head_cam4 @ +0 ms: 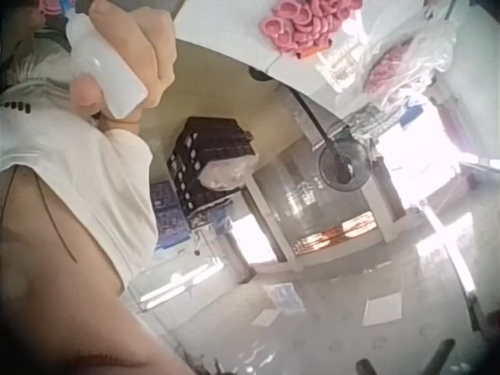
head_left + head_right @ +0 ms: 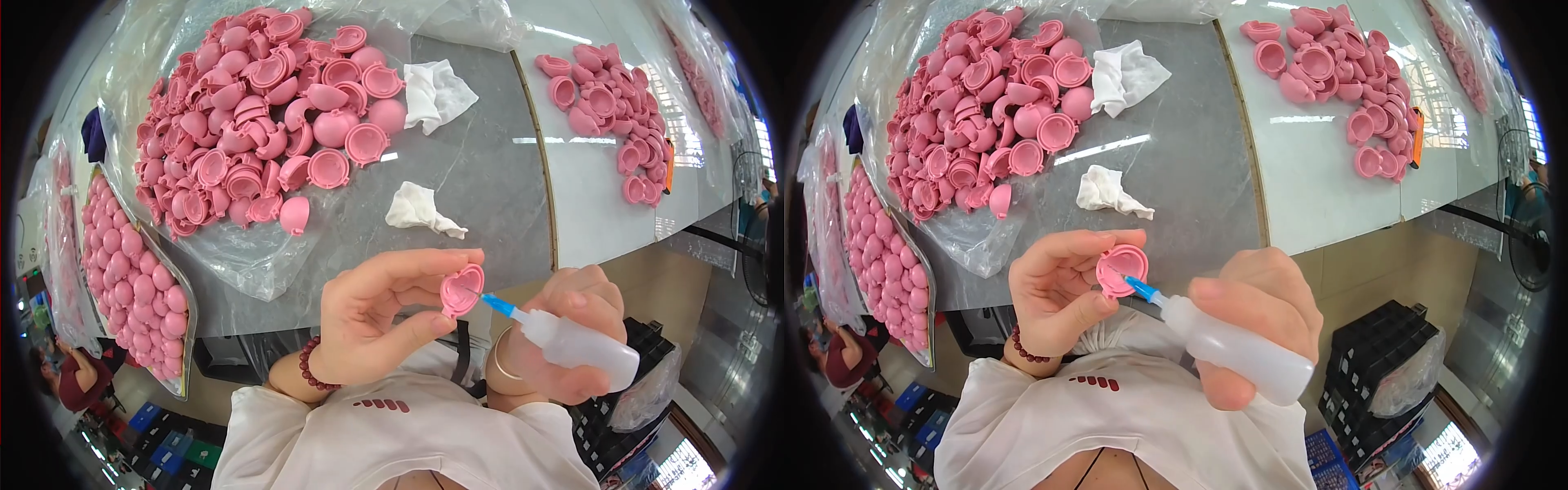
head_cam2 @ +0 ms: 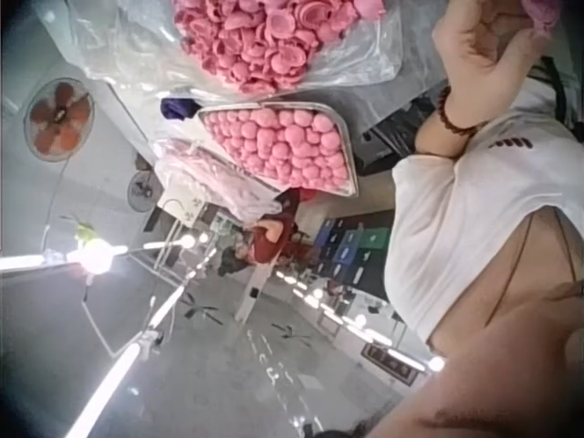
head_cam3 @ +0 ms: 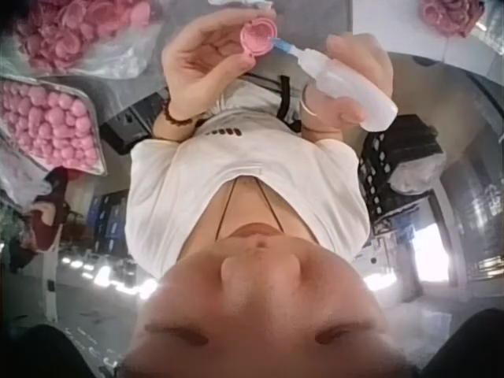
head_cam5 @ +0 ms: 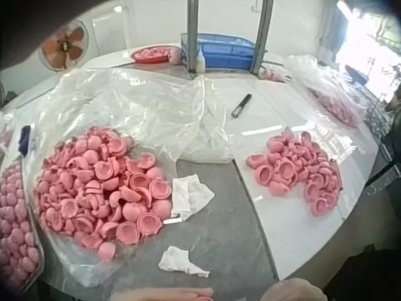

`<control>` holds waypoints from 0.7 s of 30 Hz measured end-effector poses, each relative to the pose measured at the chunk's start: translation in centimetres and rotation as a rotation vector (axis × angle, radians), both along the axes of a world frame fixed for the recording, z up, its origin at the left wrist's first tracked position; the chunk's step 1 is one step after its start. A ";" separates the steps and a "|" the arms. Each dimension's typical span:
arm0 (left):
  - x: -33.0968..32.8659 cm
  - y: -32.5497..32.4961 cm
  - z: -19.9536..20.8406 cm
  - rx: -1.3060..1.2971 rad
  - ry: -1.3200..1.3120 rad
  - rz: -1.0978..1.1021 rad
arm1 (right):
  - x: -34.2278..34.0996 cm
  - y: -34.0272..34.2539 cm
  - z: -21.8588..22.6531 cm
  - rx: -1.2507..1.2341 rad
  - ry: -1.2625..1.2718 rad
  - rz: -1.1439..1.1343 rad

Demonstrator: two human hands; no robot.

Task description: Applying glue to pink plastic toy halves and pressing them together to assemble pieces.

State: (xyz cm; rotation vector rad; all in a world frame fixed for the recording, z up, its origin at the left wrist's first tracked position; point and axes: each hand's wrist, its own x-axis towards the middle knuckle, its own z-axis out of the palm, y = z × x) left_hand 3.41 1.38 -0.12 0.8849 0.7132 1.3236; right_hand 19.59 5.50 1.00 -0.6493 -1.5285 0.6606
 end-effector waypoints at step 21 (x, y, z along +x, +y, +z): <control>-0.2 -0.4 -0.3 0.149 0.140 0.146 | 0.0 -0.4 -0.3 0.113 -0.028 0.025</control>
